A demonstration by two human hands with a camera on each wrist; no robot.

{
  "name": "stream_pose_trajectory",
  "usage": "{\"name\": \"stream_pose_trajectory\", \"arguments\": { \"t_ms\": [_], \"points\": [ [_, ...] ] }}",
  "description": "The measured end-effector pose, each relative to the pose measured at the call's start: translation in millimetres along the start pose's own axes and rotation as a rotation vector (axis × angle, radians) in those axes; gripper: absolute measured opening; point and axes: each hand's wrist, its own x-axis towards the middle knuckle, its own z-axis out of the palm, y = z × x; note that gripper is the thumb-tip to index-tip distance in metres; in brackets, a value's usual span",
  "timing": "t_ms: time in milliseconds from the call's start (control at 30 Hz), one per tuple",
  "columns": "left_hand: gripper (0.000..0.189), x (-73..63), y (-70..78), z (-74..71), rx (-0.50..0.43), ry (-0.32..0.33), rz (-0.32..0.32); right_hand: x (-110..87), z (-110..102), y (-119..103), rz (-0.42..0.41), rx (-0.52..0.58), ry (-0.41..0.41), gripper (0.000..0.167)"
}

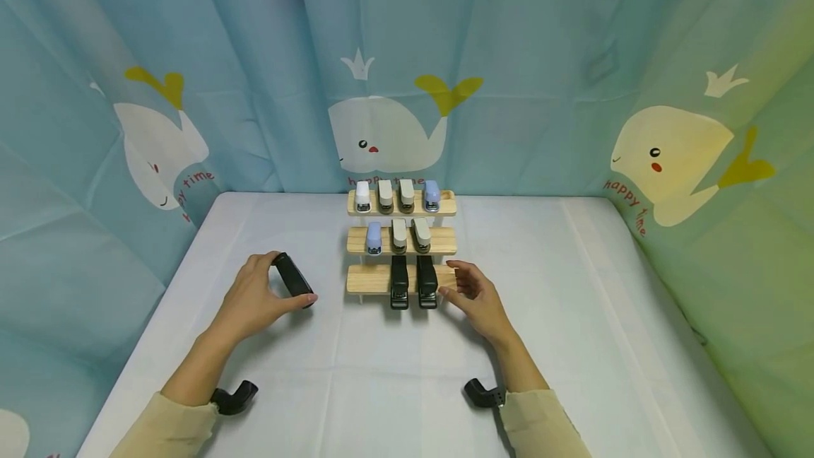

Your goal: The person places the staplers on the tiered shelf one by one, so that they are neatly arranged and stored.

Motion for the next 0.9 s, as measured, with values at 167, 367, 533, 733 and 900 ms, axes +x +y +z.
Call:
{"name": "stream_pose_trajectory", "arguments": {
  "t_ms": [167,367,533,733,900],
  "points": [
    [0.115,1.1,4.5,0.8,-0.001,0.001,0.015,-0.1,0,0,-0.001,-0.004,-0.001,0.056],
    [0.117,2.2,11.8,2.4,-0.009,-0.004,0.018,0.0,0,0,-0.002,-0.001,-0.001,0.056],
    [0.116,3.7,19.8,4.2,-0.009,-0.008,0.027,0.4,0,1,-0.003,-0.006,-0.001,0.056],
    [0.113,5.3,26.6,4.7,-0.02,-0.019,0.035,0.5,0,1,-0.011,-0.004,0.0,0.056],
    [0.114,5.3,31.7,6.3,-0.02,-0.03,0.036,0.5,0,2,-0.016,-0.002,-0.002,0.056]
  ]
}}
